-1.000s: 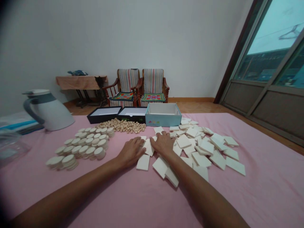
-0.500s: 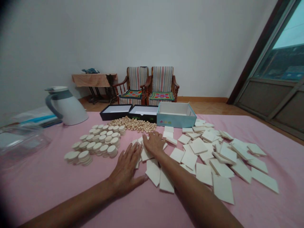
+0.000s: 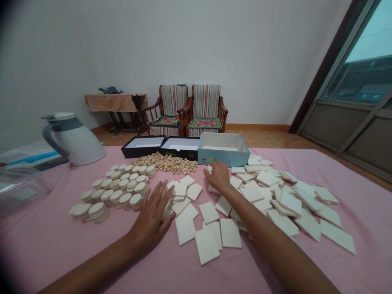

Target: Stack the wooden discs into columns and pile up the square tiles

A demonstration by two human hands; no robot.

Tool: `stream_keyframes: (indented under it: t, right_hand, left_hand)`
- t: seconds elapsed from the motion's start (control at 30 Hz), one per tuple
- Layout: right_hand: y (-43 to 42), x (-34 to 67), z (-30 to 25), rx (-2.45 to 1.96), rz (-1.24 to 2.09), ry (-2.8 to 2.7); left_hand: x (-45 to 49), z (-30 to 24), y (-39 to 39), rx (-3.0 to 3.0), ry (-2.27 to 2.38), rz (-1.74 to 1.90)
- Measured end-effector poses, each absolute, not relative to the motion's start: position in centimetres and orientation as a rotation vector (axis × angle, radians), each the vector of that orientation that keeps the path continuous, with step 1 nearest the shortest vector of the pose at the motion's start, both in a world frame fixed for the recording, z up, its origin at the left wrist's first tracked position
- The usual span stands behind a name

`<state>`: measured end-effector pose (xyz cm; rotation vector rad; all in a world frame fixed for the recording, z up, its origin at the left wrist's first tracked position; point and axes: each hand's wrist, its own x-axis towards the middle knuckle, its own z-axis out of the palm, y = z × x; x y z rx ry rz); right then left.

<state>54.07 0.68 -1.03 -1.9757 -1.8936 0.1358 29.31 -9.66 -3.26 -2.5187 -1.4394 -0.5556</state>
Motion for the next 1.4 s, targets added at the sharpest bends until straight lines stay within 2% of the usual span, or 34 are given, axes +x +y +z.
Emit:
stream_keyframes:
  t: [0.23, 0.53, 0.73, 0.87, 1.03, 1.13, 1.23, 1.4]
  right_hand:
    - [0.7, 55.0, -3.2, -2.048, 0.216, -2.003]
    - [-2.7, 52.3, -2.3, -1.704, 0.389, -2.23]
    - [-4.2, 54.6, -1.6, -1.442, 0.504, -2.031]
    - [-5.4, 59.8, 0.1, -1.63, 0.278, -1.98]
    - [-5.4, 67.5, 1.5, -2.254, -0.182, -1.736]
    - [-4.5, 71.1, 1.1, -2.529, -0.11, -1.5]
    - [-3.7, 73.0, 0.1, -2.592, 0.083, -1.503]
    - [-3.7, 72.9, -1.0, -2.575, 0.12, -1.66]
  left_hand:
    - [30.9, -0.8, -11.2, -2.941, -1.143, -0.372]
    - [31.6, -2.1, -9.3, -2.689, -1.257, -0.516]
    - [31.4, -1.8, -8.2, -2.596, -1.294, -0.558]
    - [33.6, -0.8, -9.2, -2.804, -1.135, -0.523]
    - [39.7, 0.6, -11.6, -3.225, -0.665, -0.327]
    - [44.3, 0.7, -12.3, -3.269, -0.381, -0.311]
    - [48.5, 0.2, -12.4, -3.212, -0.207, -0.369]
    - [51.8, -1.2, -12.4, -3.112, -0.248, -0.44]
